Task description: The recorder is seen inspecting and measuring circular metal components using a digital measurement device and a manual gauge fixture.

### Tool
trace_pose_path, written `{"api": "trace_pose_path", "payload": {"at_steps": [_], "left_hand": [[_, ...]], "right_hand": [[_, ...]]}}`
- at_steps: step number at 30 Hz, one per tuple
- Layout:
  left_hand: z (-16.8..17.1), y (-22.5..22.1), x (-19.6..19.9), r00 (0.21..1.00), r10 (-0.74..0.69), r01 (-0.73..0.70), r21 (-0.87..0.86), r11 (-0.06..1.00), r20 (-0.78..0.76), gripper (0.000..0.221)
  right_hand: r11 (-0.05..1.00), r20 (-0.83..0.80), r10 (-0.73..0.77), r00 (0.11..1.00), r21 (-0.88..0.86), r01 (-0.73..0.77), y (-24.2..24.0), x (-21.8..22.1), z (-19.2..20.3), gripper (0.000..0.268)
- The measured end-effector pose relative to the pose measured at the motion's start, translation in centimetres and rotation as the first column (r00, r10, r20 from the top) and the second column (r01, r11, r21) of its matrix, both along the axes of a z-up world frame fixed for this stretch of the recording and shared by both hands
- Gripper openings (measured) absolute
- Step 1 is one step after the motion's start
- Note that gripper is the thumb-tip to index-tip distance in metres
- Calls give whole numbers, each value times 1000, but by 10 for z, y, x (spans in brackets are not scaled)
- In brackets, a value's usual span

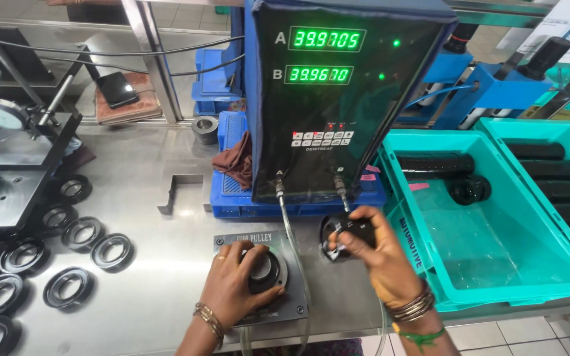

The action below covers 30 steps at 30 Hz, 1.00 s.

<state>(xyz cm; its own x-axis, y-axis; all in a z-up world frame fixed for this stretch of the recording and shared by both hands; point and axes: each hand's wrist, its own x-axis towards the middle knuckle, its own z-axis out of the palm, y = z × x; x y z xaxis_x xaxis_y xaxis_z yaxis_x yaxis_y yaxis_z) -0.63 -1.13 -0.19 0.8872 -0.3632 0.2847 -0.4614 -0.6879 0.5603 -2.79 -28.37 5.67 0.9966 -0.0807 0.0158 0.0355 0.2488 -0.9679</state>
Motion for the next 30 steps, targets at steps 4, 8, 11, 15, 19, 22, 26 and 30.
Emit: {"api": "trace_pose_path", "payload": {"at_steps": [4, 8, 11, 15, 19, 22, 26, 30], "left_hand": [[12, 1, 0, 988, 5, 5, -69, 998, 152, 72], [30, 20, 23, 939, 153, -67, -274, 959, 307, 50], [-9, 49, 66, 880, 352, -240, -340, 909, 319, 48], [-81, 87, 111, 812, 559, -544, -130, 829, 169, 54], [-122, 98, 122, 820, 572, -572, -30, 820, 2, 53], [-123, 92, 120, 843, 507, -511, -27, 859, 178, 44], [-114, 87, 121, 841, 507, -506, -58, 861, 187, 37], [-113, 83, 138, 851, 506, -513, 24, 858, 141, 37]], "right_hand": [[990, -74, 89, 993, -99, -97, 30, 1, -10, 42], [828, 99, 240, 966, -541, -150, 62, 9, -11, 39], [583, 109, 320, 941, -806, -104, 92, 6, 7, 36], [298, 137, 447, 884, -955, -3, 115, -2, 13, 32], [238, 235, 524, 818, -963, 124, 129, -12, 23, 30], [157, 250, 553, 795, -968, 195, 135, -12, 19, 27], [64, 243, 583, 775, -965, 255, 141, -10, 16, 31], [33, 189, 580, 792, -977, 209, 144, -10, 18, 24]]}}
